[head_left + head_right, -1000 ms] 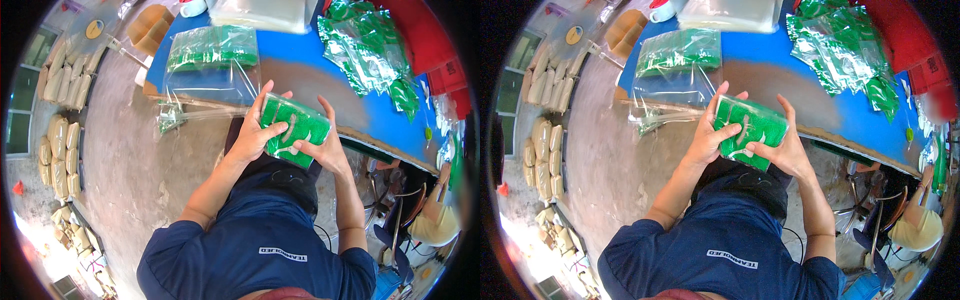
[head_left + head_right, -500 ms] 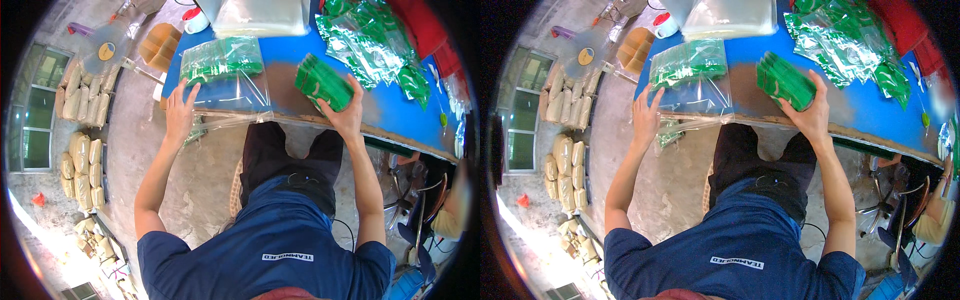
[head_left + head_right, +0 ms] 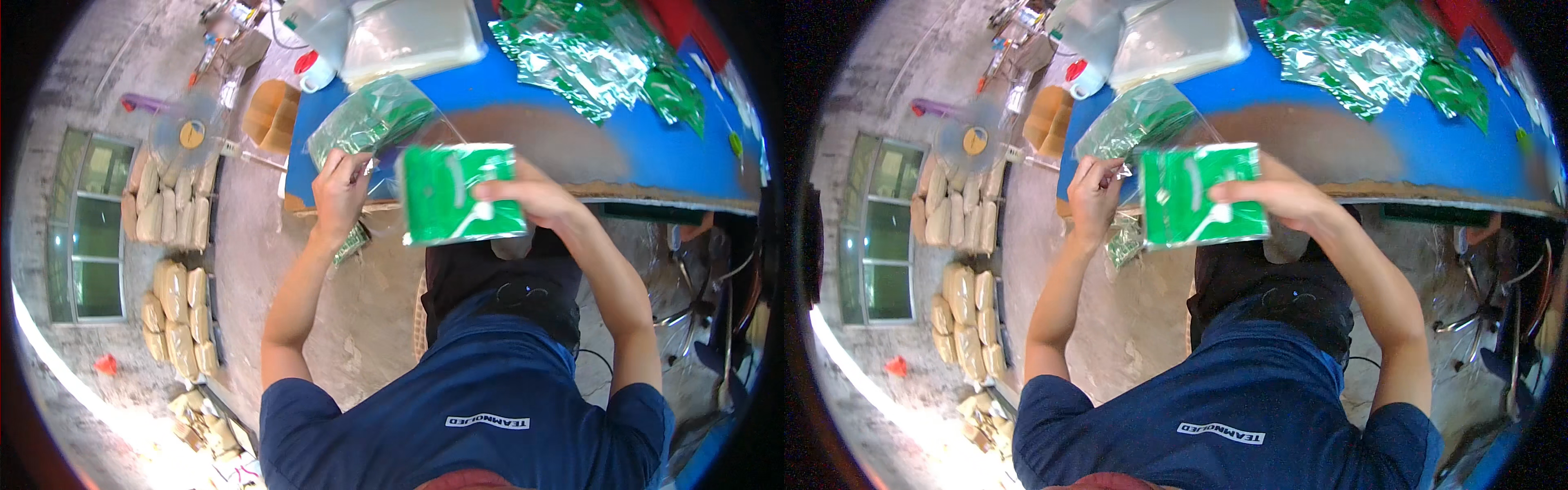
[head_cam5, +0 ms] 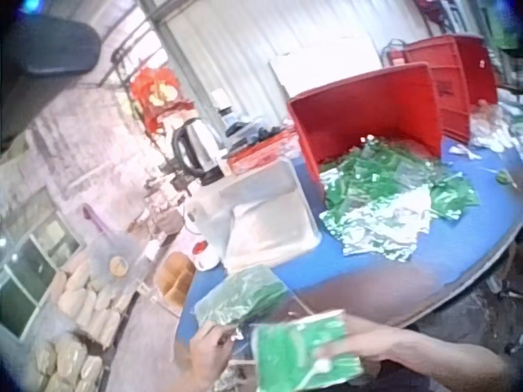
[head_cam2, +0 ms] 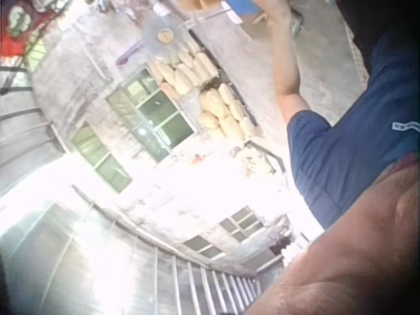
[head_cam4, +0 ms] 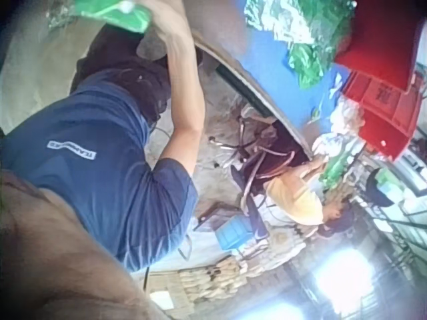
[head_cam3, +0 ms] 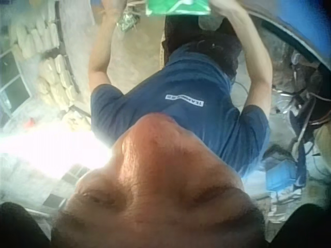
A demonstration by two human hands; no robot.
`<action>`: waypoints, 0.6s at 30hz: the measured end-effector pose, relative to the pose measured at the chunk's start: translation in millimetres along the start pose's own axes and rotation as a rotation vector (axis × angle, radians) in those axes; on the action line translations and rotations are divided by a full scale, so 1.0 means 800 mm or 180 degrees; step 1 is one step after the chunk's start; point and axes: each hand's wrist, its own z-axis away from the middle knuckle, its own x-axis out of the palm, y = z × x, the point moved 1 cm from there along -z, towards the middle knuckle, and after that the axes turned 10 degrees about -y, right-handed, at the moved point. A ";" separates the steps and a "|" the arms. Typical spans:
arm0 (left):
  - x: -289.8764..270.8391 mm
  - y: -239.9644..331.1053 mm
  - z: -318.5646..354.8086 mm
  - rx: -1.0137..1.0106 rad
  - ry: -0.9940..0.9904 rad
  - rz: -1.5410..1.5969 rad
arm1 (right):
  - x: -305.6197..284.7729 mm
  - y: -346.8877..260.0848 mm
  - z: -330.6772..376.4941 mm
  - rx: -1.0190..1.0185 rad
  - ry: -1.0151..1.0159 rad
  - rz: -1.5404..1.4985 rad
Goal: The recorder is sorting green plastic pouches into stacks and then placing the stacks into a larger clear plastic bag.
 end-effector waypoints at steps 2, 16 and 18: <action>0.012 0.023 -0.013 -0.0103 0.0064 0.0196 | 0.003 0.013 -0.030 0.0496 -0.0314 -0.0292; 0.036 0.108 -0.064 -0.0033 0.0434 0.0168 | -0.005 0.023 -0.126 -0.0639 0.1201 -0.0486; 0.057 0.122 -0.064 0.0002 0.0385 0.0232 | -0.022 0.026 -0.154 -0.0286 0.1458 -0.0279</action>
